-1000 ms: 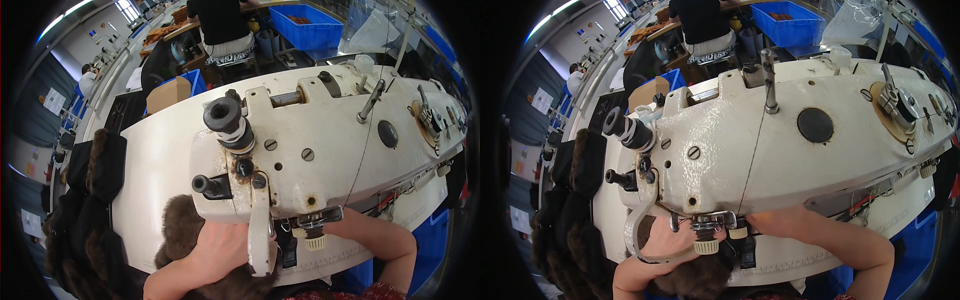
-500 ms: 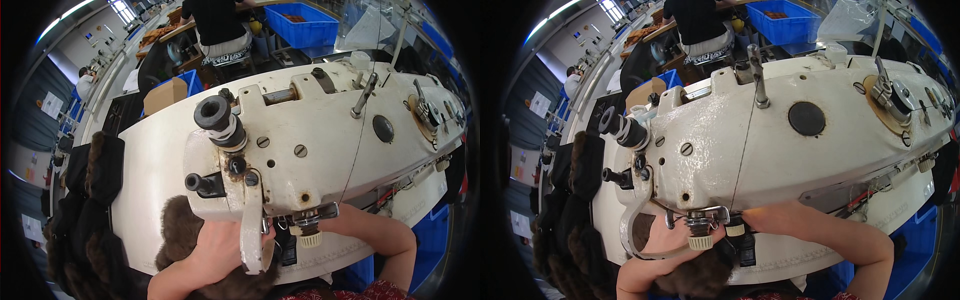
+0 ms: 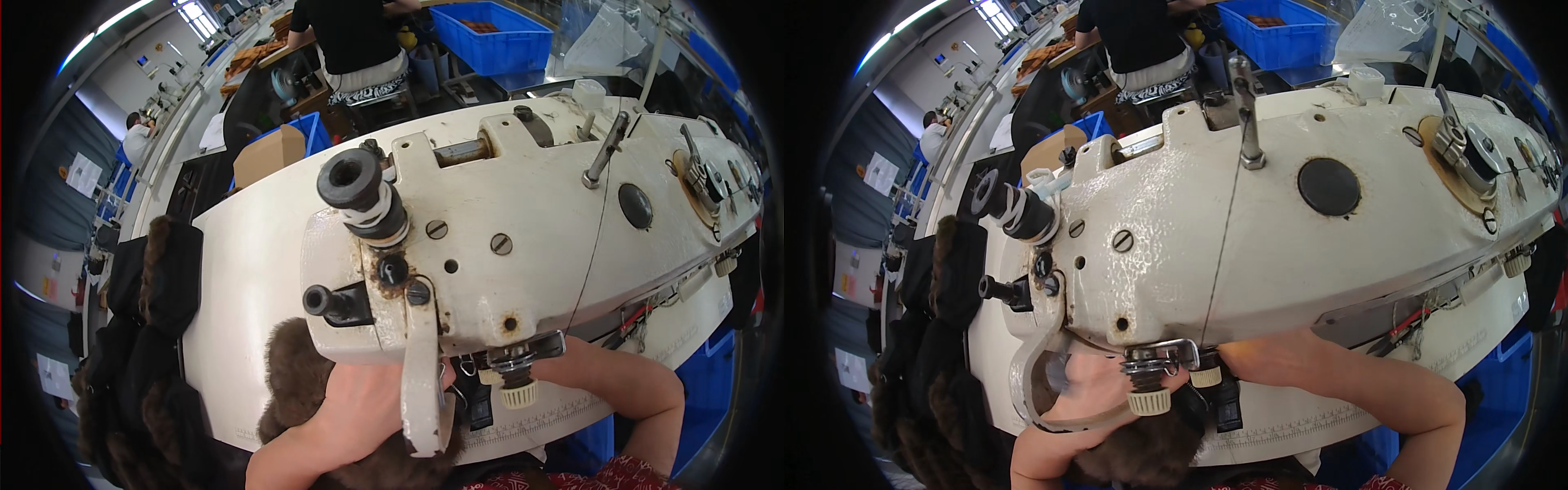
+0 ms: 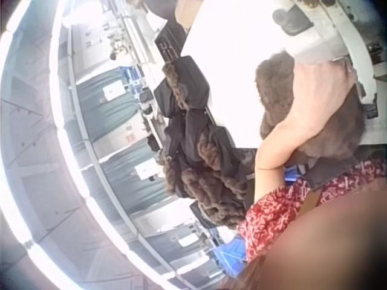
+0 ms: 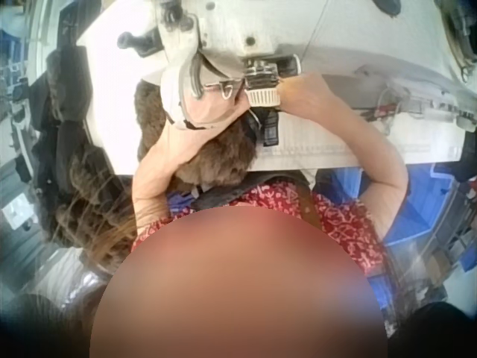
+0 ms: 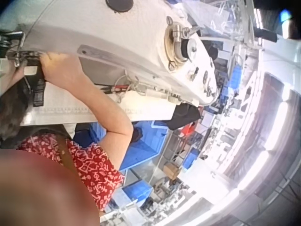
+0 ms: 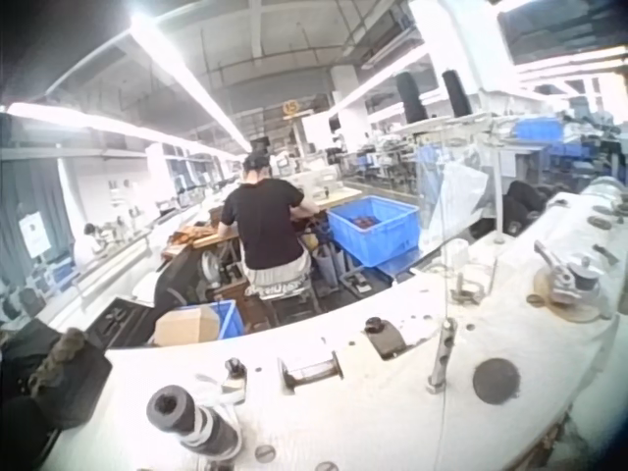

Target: Preparing and sewing fur trim onto a black garment using an industrial sewing machine.

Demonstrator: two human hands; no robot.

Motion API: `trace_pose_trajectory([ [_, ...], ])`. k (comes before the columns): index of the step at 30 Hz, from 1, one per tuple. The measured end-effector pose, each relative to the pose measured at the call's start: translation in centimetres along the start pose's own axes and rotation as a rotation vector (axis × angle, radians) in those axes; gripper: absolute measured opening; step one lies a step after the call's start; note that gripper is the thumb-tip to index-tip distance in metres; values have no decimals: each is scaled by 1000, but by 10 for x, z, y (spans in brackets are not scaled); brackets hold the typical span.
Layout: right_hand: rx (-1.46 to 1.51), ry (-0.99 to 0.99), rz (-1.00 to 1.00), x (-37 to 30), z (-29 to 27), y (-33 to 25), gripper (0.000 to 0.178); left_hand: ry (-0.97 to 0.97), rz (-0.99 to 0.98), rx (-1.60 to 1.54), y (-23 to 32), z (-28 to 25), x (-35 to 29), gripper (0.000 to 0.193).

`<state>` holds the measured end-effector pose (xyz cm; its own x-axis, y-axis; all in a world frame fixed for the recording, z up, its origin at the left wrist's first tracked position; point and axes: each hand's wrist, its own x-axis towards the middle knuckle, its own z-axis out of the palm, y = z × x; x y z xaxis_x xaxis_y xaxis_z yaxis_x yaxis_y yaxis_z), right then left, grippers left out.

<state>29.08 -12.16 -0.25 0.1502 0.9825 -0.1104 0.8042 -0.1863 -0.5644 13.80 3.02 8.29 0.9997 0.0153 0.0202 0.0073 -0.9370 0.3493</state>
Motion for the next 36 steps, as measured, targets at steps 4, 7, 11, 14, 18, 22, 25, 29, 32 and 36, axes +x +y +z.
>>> trace_pose_trajectory([
  [4, 1, 61, -5, -8, 7, 4, 17, 23, -144, -297, -5, 0, -4, 21],
  [7, -1, 358, -169, -8, 12, 5, 12, 11, -146, -28, -1, 6, 2, 21],
  [11, -146, 581, -323, -1, 23, 12, 8, 100, -122, 163, 6, 7, 8, 20],
  [14, -170, 600, -353, 1, 24, 14, 6, 139, -101, 157, 7, 6, 9, 16],
  [18, -224, 617, -413, 5, 19, 18, 5, 188, -15, 135, 4, 7, 13, 13],
  [22, -231, 588, -427, 3, 18, 18, 7, 205, -29, 146, 3, 10, 14, 12],
  [25, -276, 537, -403, 0, 13, 14, 8, 232, -85, 68, 7, 8, 15, 12],
  [29, -196, 544, -412, -1, 15, 17, 14, 192, -31, 205, 2, 14, 4, 23],
  [32, -280, 509, -416, -6, 10, 13, 16, 45, 17, 299, 8, 10, -23, 42],
  [36, -210, 488, -312, -7, 3, 1, 15, 158, 81, 292, 20, 10, -82, 47],
])
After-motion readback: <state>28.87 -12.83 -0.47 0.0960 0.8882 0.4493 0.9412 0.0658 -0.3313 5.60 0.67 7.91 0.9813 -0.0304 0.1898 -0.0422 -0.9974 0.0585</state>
